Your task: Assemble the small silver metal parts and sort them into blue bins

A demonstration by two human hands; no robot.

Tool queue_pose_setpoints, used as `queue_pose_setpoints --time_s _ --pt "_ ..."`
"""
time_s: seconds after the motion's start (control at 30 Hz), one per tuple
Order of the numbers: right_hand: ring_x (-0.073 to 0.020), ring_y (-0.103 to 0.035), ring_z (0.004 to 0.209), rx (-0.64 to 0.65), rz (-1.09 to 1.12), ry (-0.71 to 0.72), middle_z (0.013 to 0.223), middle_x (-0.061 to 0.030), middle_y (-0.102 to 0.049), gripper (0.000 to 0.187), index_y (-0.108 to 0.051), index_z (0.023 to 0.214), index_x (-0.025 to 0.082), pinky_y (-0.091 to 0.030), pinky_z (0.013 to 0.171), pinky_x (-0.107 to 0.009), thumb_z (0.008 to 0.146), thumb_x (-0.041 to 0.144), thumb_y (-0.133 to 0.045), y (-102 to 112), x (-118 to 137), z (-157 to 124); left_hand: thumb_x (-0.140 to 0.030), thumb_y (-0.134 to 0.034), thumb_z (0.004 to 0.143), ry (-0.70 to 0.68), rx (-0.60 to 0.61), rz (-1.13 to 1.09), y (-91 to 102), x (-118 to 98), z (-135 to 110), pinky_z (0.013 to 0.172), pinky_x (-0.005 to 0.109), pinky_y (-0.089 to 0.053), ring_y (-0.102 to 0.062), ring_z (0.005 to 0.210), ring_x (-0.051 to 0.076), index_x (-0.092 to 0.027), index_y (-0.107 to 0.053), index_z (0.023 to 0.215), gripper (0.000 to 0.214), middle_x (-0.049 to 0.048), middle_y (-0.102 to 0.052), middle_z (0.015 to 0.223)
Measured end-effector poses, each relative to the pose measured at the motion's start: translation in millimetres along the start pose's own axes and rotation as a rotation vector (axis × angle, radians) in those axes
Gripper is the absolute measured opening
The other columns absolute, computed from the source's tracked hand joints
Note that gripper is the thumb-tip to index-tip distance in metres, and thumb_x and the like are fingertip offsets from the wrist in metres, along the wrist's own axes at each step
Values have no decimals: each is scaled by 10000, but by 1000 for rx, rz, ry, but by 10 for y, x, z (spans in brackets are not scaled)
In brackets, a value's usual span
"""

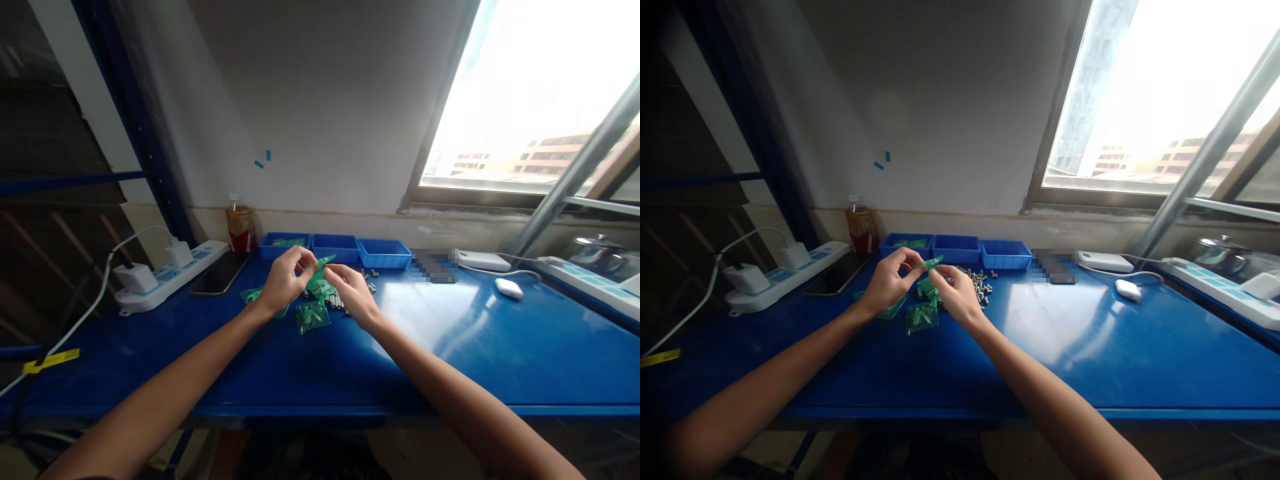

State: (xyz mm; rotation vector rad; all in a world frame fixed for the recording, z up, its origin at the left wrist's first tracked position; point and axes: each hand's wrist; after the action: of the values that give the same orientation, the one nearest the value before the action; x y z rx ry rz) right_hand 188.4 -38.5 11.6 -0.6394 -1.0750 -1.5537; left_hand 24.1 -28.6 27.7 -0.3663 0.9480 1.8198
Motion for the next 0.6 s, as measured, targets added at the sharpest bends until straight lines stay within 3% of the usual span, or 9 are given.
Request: queue_pose_setpoints --time_s 0.1,0.17,0.27,0.33,0.4,0.5,0.6 --pt "-178 -596 725 14 172 -115 730 -39 -638 406 -673 840 148 -451 630 -264 863 481 -442 28 -31 44 -252 -546 840 -249 181 200 -18 -86 -51 844 332 -420 -546 894 194 -186 -607 845 91 54 -610 906" --pt "-157 -567 646 -60 116 -61 709 -29 -620 345 -671 845 149 -433 577 -252 858 430 -471 52 -56 58 -318 -592 814 -211 245 185 -47 -116 -64 846 342 -420 -548 917 213 -184 -623 893 159 65 -623 944" --pt "-156 -553 684 -152 -166 188 800 -45 -610 272 -680 984 173 -450 639 -273 870 316 -478 79 -87 49 -500 -526 825 119 255 -48 -88 -86 -52 697 302 -444 -582 820 210 -152 -638 929 380 76 -645 882" --pt "-169 -557 761 -137 -340 371 883 -68 -592 288 -679 1047 192 -460 705 -295 885 250 -448 75 -100 27 -558 -452 840 374 233 -245 -97 -33 -37 562 264 -408 -574 675 178 -124 -651 874 478 70 -640 770" --pt "-188 -559 856 -90 -429 480 977 -93 -566 322 -684 1051 208 -471 761 -316 890 187 -406 52 -110 2 -531 -528 800 568 216 -397 -86 24 -9 487 237 -358 -527 554 137 -114 -652 794 435 42 -606 656" --pt "-218 -534 1002 -71 -467 506 1124 -125 -509 357 -660 1092 202 -478 846 -344 864 128 -396 15 -117 -20 -351 -678 710 771 143 -542 -21 106 117 450 207 -343 -485 472 96 -120 -630 716 236 -2 -556 556" --pt "-237 -512 1062 -117 -481 459 1172 -133 -482 367 -599 1168 190 -473 896 -375 835 137 -453 21 -128 -4 -315 -663 731 864 -38 -590 100 216 382 443 187 -369 -491 454 78 -135 -597 681 198 10 -588 573"
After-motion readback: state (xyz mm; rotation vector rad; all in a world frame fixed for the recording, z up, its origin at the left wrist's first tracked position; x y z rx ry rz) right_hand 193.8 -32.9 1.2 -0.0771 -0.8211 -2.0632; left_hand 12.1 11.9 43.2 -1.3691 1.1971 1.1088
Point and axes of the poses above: each hand's wrist, its own z-axis towards the middle knuckle, its own y-axis out of the back of the hand, x = y × z
